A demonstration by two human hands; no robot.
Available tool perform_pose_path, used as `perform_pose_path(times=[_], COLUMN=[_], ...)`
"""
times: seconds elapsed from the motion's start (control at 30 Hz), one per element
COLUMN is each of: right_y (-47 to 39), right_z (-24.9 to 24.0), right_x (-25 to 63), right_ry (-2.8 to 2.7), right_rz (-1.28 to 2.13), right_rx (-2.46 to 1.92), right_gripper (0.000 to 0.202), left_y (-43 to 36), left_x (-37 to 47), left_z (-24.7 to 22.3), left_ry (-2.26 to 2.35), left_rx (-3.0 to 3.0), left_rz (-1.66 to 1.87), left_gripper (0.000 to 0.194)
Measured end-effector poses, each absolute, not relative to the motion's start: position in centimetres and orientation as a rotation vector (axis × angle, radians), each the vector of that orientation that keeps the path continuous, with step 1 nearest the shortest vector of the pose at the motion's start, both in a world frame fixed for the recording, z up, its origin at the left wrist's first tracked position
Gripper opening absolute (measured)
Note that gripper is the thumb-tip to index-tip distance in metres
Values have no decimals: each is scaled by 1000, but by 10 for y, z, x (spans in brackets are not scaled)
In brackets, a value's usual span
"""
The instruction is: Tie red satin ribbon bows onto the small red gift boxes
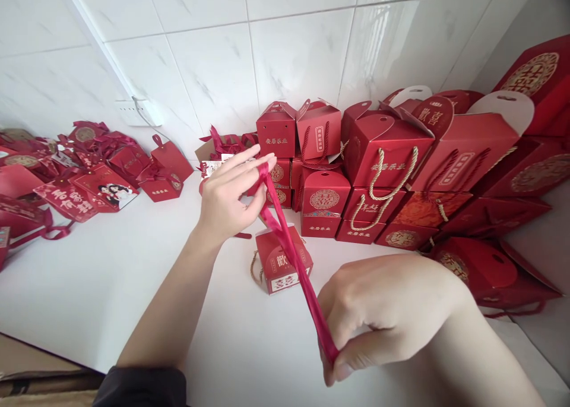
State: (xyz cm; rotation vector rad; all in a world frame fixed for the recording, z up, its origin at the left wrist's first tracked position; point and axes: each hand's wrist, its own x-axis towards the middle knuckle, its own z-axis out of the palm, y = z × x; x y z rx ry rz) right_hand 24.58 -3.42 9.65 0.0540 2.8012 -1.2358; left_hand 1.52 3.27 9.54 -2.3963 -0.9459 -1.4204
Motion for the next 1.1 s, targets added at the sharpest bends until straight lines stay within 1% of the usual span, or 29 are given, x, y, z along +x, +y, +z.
perform_pose_path(times=[0.17, 0.23, 0.3, 0.37, 0.43, 0.53, 0.57, 0.63, 0.7, 0.77, 0.83, 0.9, 0.97, 1.1], right_y=[-32, -32, -30, -28, -24, -18, -16, -14, -12, -10, -8, -7, -6, -6], right_z=[95, 95, 95, 95, 95, 93, 92, 90, 88, 86, 85, 83, 81, 77], right_x=[249, 251, 252, 250, 247, 241, 239, 237, 235, 234, 233, 232, 231, 228], right_ry=[2839, 2827, 2846, 2921, 3054, 3270, 3315, 3357, 3370, 3337, 3286, 3305, 3413, 3593], right_rz=[-1098, -1071, -1047, -1036, -1039, -1099, -1167, -1416, -1754, -2048, -2155, -2097, -1897, -1157], right_rx=[262, 480, 734, 923, 1057, 1356, 1469, 1613, 1518, 1209, 988, 999, 1176, 1631], right_gripper=[29, 27, 31, 29, 26, 27, 26, 21, 19, 18, 19, 20, 19, 20], left_y=[28, 26, 22, 17, 10, 1, -2, -5, -7, -7, -7, -7, -7, -8], left_x=[12, 9, 8, 10, 14, 21, 22, 26, 28, 30, 32, 34, 36, 39], left_z=[101, 105, 109, 112, 113, 114, 114, 114, 113, 113, 111, 110, 109, 108], left_ry=[-1220, -1276, -1302, -1399, -1530, -1704, -1741, -1775, -1735, -1692, -1681, -1708, -1737, -1731], left_rx=[-2675, -2844, -2980, -3045, -3025, -3055, -3097, -3186, -3250, -3299, -3327, -3332, -3331, -3345], left_rz=[-1852, -2060, -2246, -2323, -2271, -2053, -1988, -1890, -1832, -1744, -1644, -1547, -1479, -1411], left_gripper=[38, 40, 37, 36, 33, 36, 38, 47, 59, 69, 76, 79, 79, 73])
